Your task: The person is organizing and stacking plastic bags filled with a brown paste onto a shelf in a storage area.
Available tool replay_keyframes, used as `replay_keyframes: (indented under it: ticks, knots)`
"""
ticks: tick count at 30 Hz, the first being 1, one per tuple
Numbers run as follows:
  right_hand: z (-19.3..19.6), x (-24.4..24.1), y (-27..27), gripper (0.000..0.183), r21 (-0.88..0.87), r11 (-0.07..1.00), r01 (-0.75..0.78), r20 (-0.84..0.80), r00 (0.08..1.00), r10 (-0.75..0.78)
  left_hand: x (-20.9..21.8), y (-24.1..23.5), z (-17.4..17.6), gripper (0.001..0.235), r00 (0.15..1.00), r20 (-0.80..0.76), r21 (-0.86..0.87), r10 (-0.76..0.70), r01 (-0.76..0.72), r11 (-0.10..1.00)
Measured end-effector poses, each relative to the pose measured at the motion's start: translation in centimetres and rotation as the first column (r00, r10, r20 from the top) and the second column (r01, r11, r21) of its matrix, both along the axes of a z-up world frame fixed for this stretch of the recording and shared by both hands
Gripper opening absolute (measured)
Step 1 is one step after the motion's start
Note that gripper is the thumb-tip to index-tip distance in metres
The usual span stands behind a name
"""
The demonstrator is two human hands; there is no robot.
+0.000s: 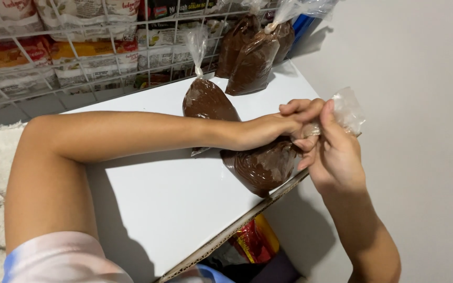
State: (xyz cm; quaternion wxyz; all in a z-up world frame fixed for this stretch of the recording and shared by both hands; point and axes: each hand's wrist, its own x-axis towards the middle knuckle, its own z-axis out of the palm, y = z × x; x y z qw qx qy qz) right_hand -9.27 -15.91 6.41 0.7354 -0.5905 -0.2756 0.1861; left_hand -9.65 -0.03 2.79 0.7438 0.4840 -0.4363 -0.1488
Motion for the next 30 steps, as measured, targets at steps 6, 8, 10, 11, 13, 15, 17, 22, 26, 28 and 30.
replay_keyframes:
  ticks: [6,8,10,11,13,15,17,22,26,28,30]
  knots:
    - [0.4,-1.1,-0.8,0.044,0.123,0.991,-0.055,-0.265,0.960,0.086,-1.3,1.1,2.3,0.025,0.992,0.120,0.183,-0.033,0.011,0.983]
    - [0.8,-1.5,-1.4,0.045,0.070,0.995,-0.069,-0.285,0.955,0.086,-1.4,1.0,2.1,0.028,0.990,0.132,0.206,-0.052,0.024,0.978]
    - [1.0,-1.9,-2.0,0.046,0.016,0.997,-0.082,-0.312,0.947,0.083,-1.6,1.0,2.3,0.031,0.988,0.136,0.227,-0.074,0.041,0.973]
    - [1.0,-2.0,-2.2,0.045,-0.058,0.998,-0.038,-0.291,0.957,0.019,-1.9,1.2,2.5,0.031,0.987,0.158,0.259,-0.027,-0.015,0.966]
    - [1.2,-2.0,-2.3,0.045,-0.134,0.991,0.006,-0.261,0.965,-0.041,-2.1,1.4,2.8,0.031,0.982,0.186,0.287,0.021,-0.075,0.955]
    - [1.3,-2.1,-2.4,0.048,-0.182,0.982,0.040,-0.171,0.983,-0.071,-2.2,1.3,2.6,0.044,0.992,0.125,0.317,0.010,-0.050,0.947]
    - [1.6,-2.2,-2.5,0.047,-0.183,0.982,0.045,-0.155,0.985,-0.074,-2.3,1.4,3.0,0.039,0.990,0.142,0.343,0.026,-0.074,0.937]
    - [2.9,-3.1,-2.9,0.043,-0.126,0.991,-0.042,-0.163,0.986,0.021,-2.8,1.5,3.3,0.032,0.980,0.194,0.406,0.035,-0.113,0.907]
    - [3.3,-3.2,-3.4,0.044,-0.224,0.974,0.025,-0.153,0.986,-0.060,-2.4,1.2,2.5,0.030,0.953,0.304,0.309,0.023,-0.121,0.943]
    - [3.1,-2.8,-3.5,0.044,-0.220,0.975,0.018,-0.168,0.984,-0.056,-2.2,1.3,2.0,0.028,0.939,0.342,0.280,0.029,-0.132,0.951]
    - [2.8,-2.3,-3.6,0.045,-0.208,0.978,-0.034,-0.148,0.989,0.003,-1.7,1.3,1.6,0.029,0.943,0.331,0.275,0.029,-0.126,0.953]
